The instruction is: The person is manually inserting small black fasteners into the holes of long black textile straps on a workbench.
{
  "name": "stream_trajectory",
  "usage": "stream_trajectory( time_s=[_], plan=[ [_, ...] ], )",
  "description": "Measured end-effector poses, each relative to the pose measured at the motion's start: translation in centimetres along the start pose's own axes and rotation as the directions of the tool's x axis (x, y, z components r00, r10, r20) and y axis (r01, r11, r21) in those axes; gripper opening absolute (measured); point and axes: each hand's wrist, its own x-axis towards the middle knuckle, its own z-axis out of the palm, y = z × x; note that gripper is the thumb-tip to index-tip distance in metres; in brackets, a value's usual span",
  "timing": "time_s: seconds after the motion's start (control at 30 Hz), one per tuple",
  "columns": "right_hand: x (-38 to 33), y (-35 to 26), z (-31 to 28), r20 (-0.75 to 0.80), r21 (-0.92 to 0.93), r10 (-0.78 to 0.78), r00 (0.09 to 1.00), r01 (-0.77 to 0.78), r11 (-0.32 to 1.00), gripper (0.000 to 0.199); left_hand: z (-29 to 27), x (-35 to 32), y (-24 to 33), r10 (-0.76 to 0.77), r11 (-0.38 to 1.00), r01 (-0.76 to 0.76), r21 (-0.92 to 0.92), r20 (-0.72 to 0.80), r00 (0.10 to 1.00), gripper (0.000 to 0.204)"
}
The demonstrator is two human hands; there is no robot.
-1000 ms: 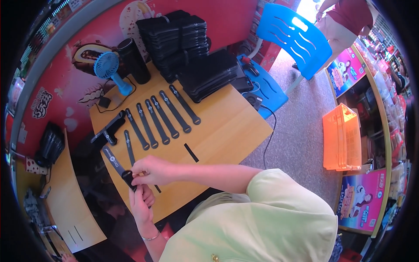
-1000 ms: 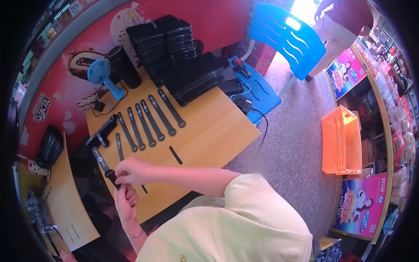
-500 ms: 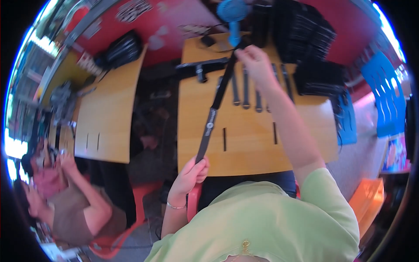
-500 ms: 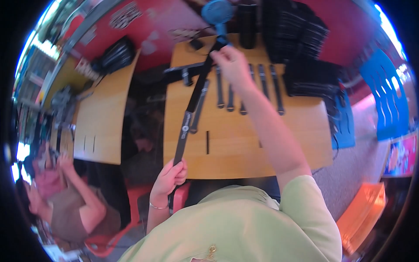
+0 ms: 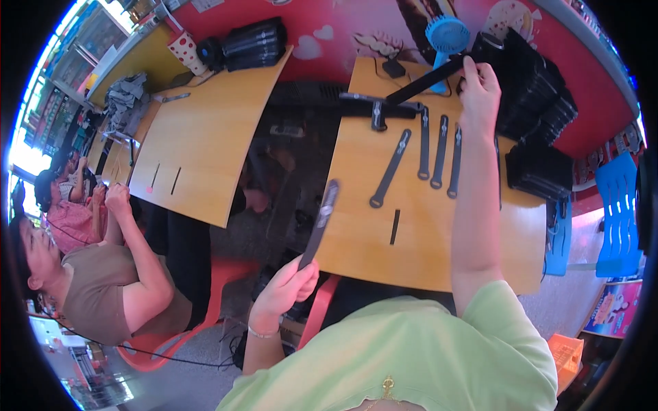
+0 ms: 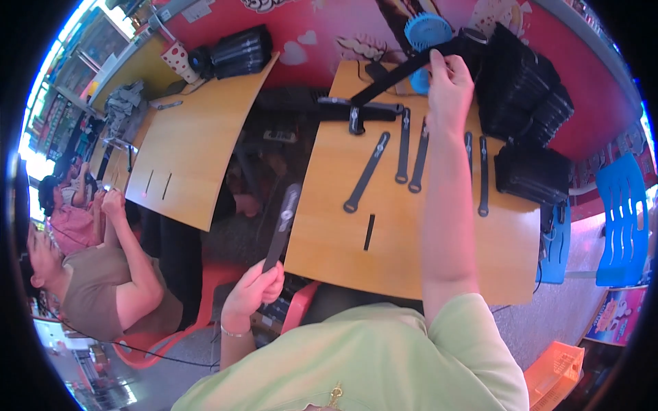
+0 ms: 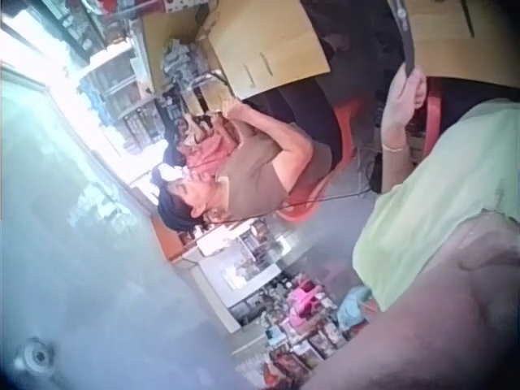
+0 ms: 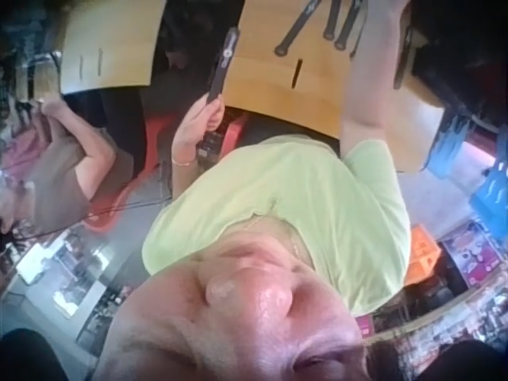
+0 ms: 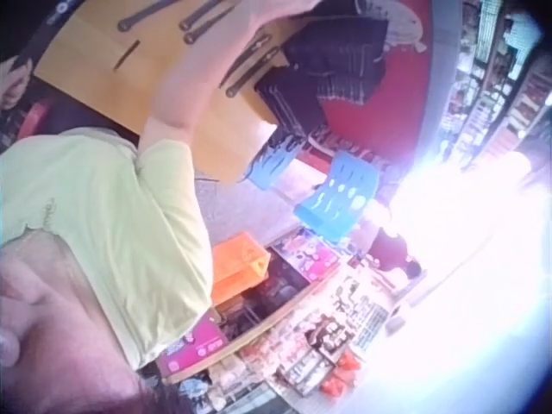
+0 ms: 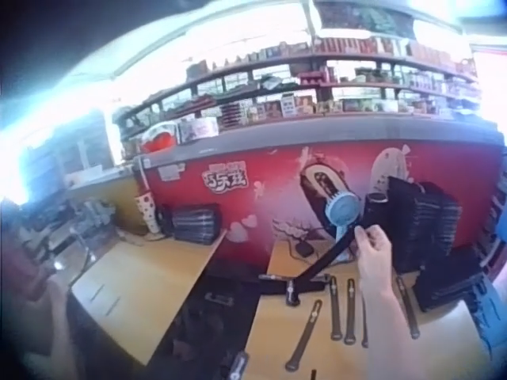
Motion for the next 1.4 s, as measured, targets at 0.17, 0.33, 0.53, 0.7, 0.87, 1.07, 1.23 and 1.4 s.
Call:
stream_trajectory(
  time_s=[0.17,0.33,0.53,0.7,0.87,1.07,1.23,1.4],
  plan=[
    [-4.8,0.1,2.8,0.258,-0.412,-0.218,0.941,0.311,0.857,0.01,-0.3,0.6,-0.3,0.124,0.981,-0.135,-0.139,-0.09,0.988,0.014],
    [-11.3,4.8,3.3,0.753,-0.357,-0.408,0.516,0.841,0.406,0.004,-0.4,0.6,0.0,0.236,0.951,-0.255,-0.178,-0.119,0.964,0.016],
    [-17.0,8.7,-0.1,0.969,-0.205,-0.033,0.245,0.871,0.447,0.01,0.1,1.0,-0.6,0.209,0.955,-0.225,-0.195,-0.102,0.973,0.015],
    [-16.6,6.5,0.6,0.894,-0.414,0.375,0.246,0.773,0.481,0.025,0.3,2.3,-0.5,0.204,0.96,-0.222,-0.171,-0.116,0.972,0.017],
    [-16.9,6.2,1.4,0.939,-0.342,0.207,0.273,0.775,0.531,0.023,0.0,3.3,-1.0,0.183,0.903,-0.233,-0.361,-0.166,0.969,0.029],
    [-16.4,0.8,-2.5,0.745,-0.424,-0.021,0.666,0.498,0.756,0.019,3.0,8.1,-0.1,0.292,0.87,-0.293,-0.397,-0.063,0.954,0.029],
    [-19.3,-3.5,-6.1,0.704,-0.339,0.002,0.71,0.333,0.88,0.02,7.2,10.7,-0.5,0.379,0.833,-0.388,-0.396,-0.103,0.92,0.028],
    [-21.8,-4.6,-8.6,0.713,-0.317,-0.027,0.701,0.356,0.879,0.027,11.0,11.8,-1.7,0.383,0.812,-0.417,-0.409,-0.166,0.909,0.027]
  ],
)
